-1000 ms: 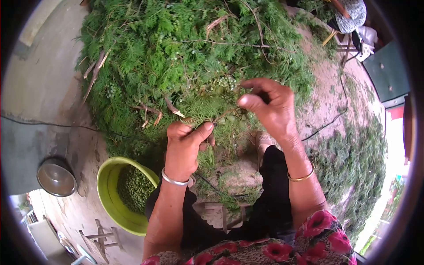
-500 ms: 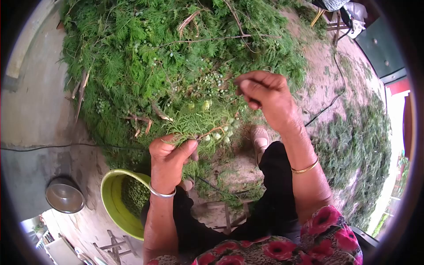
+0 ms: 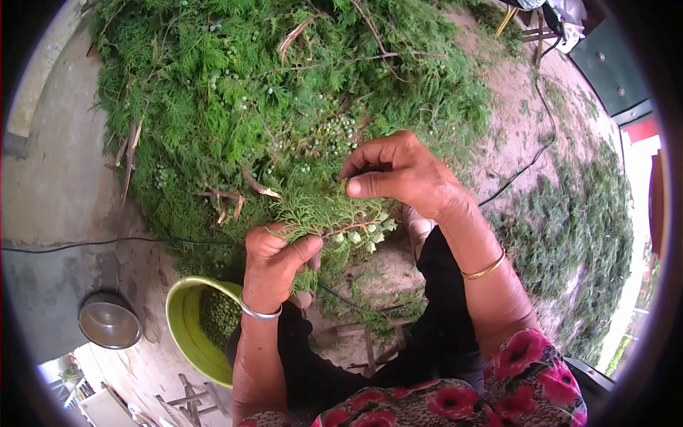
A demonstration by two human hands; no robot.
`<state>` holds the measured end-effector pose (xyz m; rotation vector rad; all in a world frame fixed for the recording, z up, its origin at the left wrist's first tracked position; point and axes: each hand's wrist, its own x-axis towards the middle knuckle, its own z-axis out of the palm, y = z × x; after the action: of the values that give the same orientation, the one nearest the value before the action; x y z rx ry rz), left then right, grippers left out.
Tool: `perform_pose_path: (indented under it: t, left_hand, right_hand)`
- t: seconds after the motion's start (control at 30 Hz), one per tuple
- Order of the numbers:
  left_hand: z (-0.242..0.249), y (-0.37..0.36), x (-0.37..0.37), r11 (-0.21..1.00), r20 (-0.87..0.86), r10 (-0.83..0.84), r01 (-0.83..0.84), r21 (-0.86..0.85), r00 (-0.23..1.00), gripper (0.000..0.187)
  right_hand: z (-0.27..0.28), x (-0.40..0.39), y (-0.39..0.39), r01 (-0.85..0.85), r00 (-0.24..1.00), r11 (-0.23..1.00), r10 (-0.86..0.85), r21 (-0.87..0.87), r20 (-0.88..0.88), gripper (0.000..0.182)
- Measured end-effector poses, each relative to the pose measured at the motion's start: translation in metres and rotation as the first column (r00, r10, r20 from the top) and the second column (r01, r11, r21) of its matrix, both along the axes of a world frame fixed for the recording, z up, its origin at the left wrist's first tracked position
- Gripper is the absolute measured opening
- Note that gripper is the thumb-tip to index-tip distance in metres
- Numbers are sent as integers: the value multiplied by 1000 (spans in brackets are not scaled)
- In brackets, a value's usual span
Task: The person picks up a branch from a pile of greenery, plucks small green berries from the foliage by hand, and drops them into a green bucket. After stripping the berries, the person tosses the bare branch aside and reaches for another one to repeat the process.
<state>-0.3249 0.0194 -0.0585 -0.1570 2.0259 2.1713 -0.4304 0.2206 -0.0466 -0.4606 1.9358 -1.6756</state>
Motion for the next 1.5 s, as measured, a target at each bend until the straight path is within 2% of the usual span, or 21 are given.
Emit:
perform_pose_path:
  t: [0.13, 0.2, 0.33, 0.43, 0.5, 0.7, 0.77, 0.83, 0.87, 0.93, 1.0, 1.03, 1.07, 1.1, 1.13, 1.2, 1.27, 1.37, 1.4, 1.47, 1.5]
  left_hand:
    - [1, -2, 1, 1000, -27, 3, -3, 0, 1000, 6]
    - [0, -5, 2, 1000, -9, 24, -24, 0, 1000, 7]
    - [1, -8, 2, 1000, -25, -16, 16, -23, 1000, 8]
    - [5, -7, 2, 999, -18, -28, 28, -29, 999, 8]
    - [5, -6, 2, 999, -12, -35, 35, -38, 999, 8]
    - [2, -9, 1, 998, -33, -44, 43, -46, 998, 7]
    - [1, -7, 1, 994, -117, -3, -11, -112, 993, 15]
    - [1, -13, 0, 990, -112, -43, 28, -139, 993, 8]
    - [1, -15, 0, 984, -107, -84, 66, -167, 991, 5]
    - [-4, -14, 3, 986, -103, -53, 36, -163, 993, 5]
    - [-7, -17, 5, 987, -101, -20, 4, -158, 995, 5]
    - [-7, -22, 6, 961, -165, -126, 80, -263, 978, 8]
    - [-7, -25, 6, 918, -217, -235, 143, -369, 947, 12]
    - [-6, -25, 6, 930, -194, -226, 152, -336, 955, 16]
    - [-6, -24, 6, 930, -193, -225, 152, -336, 955, 16]
    - [-5, -22, 4, 946, -163, -210, 158, -284, 964, 17]
    - [-3, -20, 3, 953, -148, -187, 144, -266, 971, 12]
    - [-2, -18, 2, 967, -136, -160, 128, -220, 978, 8]
    - [-2, -18, 2, 973, -137, -154, 126, -193, 979, 8]
    - [-2, -17, 1, 967, -132, -173, 142, -213, 976, 8]
    - [-2, -16, 0, 959, -126, -192, 159, -233, 973, 8]
  right_hand:
    - [-4, 0, -2, 43, 997, 999, -42, -12, 64, 17]
    - [-5, 0, -4, 99, 992, 992, -91, -82, 86, 18]
    - [3, 3, -8, 84, 986, 992, -68, -96, 155, 19]
    - [-6, 1, -6, 28, 999, 987, -20, -160, 49, 21]
    - [-4, -2, -3, -30, 999, 999, 31, -28, 40, 19]
    - [4, 2, -8, 7, 999, 999, -6, -38, 36, 12]
    - [-2, 0, -6, 25, 999, 999, -24, -38, 29, 13]
    - [-3, 0, -5, 44, 999, 998, -43, -37, 22, 14]
    - [-1, 0, -6, 79, 994, 996, -76, -31, 76, 15]
    - [0, 1, -5, 115, 985, 993, -111, -23, 130, 16]
    - [-3, -3, -3, 390, 865, 919, -349, -46, 361, 15]
    - [-8, -9, 3, 391, 865, 919, -350, -45, 360, 15]
    - [-15, -16, 13, 484, 816, 849, -350, -212, 461, 14]
    - [-19, -20, 18, 574, 764, 737, -325, -357, 557, 12]
    - [-17, -19, 17, 573, 764, 737, -323, -357, 559, 12]
    - [-9, -13, 11, 493, 766, 817, -245, -299, 594, 8]
    - [-3, -5, 1, 448, 806, 856, -264, -256, 529, 11]
    - [-2, 3, -13, 222, 919, 972, -233, 72, 319, 26]
    - [0, 5, -13, 222, 919, 972, -233, 72, 318, 26]
    - [3, 9, -13, -13, 947, 998, -8, 62, 321, 28]
    - [2, 10, -14, -55, 954, 998, 45, 26, 298, 23]
